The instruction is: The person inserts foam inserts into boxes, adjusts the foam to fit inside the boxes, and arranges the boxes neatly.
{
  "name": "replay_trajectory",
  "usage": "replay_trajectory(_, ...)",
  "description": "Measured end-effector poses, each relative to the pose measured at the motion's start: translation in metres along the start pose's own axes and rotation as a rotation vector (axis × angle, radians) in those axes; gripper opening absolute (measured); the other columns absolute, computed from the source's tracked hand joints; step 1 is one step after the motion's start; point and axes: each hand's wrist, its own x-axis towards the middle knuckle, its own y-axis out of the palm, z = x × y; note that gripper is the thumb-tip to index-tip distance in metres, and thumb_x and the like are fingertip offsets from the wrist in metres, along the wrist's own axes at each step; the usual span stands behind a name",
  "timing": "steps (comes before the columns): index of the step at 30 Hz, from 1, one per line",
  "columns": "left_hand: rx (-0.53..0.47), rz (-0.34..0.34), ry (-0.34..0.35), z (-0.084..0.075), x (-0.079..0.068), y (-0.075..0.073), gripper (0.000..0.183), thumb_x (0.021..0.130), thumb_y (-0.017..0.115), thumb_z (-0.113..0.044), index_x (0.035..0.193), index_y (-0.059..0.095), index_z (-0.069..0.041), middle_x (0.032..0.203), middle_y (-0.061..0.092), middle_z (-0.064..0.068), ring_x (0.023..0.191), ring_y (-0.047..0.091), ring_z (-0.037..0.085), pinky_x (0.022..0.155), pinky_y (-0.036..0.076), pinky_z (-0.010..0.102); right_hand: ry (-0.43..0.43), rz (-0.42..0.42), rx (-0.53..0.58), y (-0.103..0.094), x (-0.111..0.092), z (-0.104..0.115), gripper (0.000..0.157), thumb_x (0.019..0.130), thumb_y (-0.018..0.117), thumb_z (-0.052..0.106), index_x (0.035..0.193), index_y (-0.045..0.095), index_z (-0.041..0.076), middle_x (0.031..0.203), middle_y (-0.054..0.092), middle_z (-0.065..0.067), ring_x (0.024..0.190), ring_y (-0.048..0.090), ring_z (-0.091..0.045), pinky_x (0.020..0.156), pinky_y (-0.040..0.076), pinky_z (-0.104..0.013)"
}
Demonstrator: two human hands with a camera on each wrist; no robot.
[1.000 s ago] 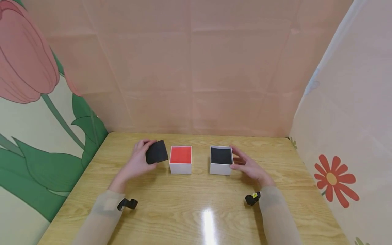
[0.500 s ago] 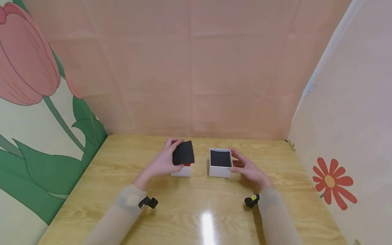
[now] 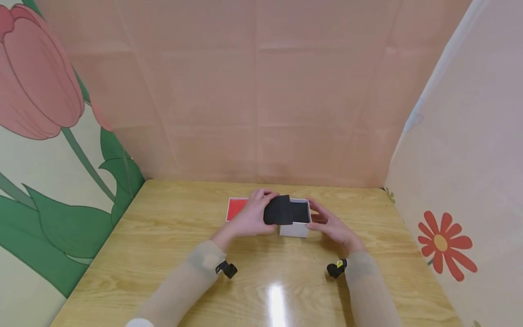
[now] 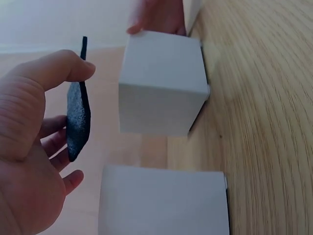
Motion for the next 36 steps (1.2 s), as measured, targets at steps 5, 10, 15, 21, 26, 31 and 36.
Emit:
replay_trajectory(5, 0.033, 0.015, -0.014, -0.009, 0.012, 0.009, 0.093, 0.080, 0.090, -0.035, 0.160, 0.048, -0.011, 0.152, 0.044, 0.004, 0.142, 0.037, 0.027, 0.117, 0.040, 0.044, -0.002, 0.001, -0.002, -0.003, 0.001, 0.001, 0.086, 0.105, 0.071, 0.023, 0.172, 0.019, 0.039, 0.177, 0.019, -0.015, 0.153, 0.030, -0.053, 0.118, 0.021, -0.079)
replay_trajectory(10, 0.024, 0.056, -0.028, -0.012, 0.022, 0.015, 0.091, 0.082, 0.088, -0.036, 0.160, 0.048, -0.011, 0.152, 0.042, 0.003, 0.141, 0.036, 0.025, 0.110, 0.046, 0.038, 0.001, -0.005, -0.016, -0.005, 0.002, 0.000, 0.086, 0.105, 0.071, 0.025, 0.172, 0.019, 0.042, 0.177, 0.018, -0.016, 0.153, 0.030, -0.054, 0.117, 0.020, -0.080)
replay_trajectory(15, 0.024, 0.088, -0.049, -0.013, 0.030, 0.020, 0.088, 0.084, 0.087, -0.036, 0.159, 0.048, -0.012, 0.153, 0.041, 0.002, 0.139, 0.038, 0.022, 0.109, 0.047, 0.036, 0.007, 0.002, -0.013, -0.007, 0.002, -0.001, 0.086, 0.105, 0.071, 0.026, 0.171, 0.018, 0.043, 0.177, 0.016, -0.016, 0.153, 0.029, -0.054, 0.117, 0.021, -0.080)
replay_trajectory(21, 0.004, 0.101, -0.060, -0.013, 0.040, 0.025, 0.086, 0.084, 0.087, -0.034, 0.158, 0.049, -0.010, 0.152, 0.043, 0.003, 0.137, 0.039, 0.022, 0.107, 0.048, 0.035, 0.001, 0.007, -0.003, -0.006, 0.001, -0.001, 0.086, 0.106, 0.070, 0.025, 0.171, 0.018, 0.043, 0.177, 0.016, -0.017, 0.153, 0.030, -0.054, 0.117, 0.021, -0.080)
replay_trajectory(26, -0.002, 0.117, -0.062, -0.014, 0.047, 0.028, 0.085, 0.085, 0.087, -0.035, 0.157, 0.050, -0.008, 0.151, 0.044, 0.003, 0.137, 0.040, 0.022, 0.106, 0.047, 0.032, -0.006, 0.008, -0.001, -0.006, 0.000, -0.002, 0.086, 0.106, 0.070, 0.024, 0.172, 0.017, 0.043, 0.177, 0.015, -0.017, 0.153, 0.030, -0.054, 0.117, 0.021, -0.080)
replay_trajectory(31, 0.021, 0.142, -0.054, -0.017, 0.052, 0.030, 0.086, 0.085, 0.087, -0.035, 0.157, 0.051, -0.005, 0.150, 0.044, 0.005, 0.137, 0.040, 0.024, 0.106, 0.047, 0.032, -0.004, 0.016, 0.014, -0.007, -0.002, -0.005, 0.087, 0.106, 0.070, 0.023, 0.173, 0.016, 0.037, 0.177, 0.015, -0.017, 0.153, 0.029, -0.054, 0.117, 0.021, -0.079)
replay_trajectory(36, 0.048, 0.160, -0.050, -0.021, 0.056, 0.033, 0.086, 0.085, 0.087, -0.036, 0.157, 0.051, -0.005, 0.149, 0.045, 0.005, 0.136, 0.040, 0.024, 0.105, 0.046, 0.030, -0.007, 0.022, 0.022, -0.006, -0.002, -0.008, 0.086, 0.106, 0.070, 0.022, 0.172, 0.018, 0.039, 0.177, 0.016, -0.017, 0.152, 0.030, -0.054, 0.117, 0.023, -0.078)
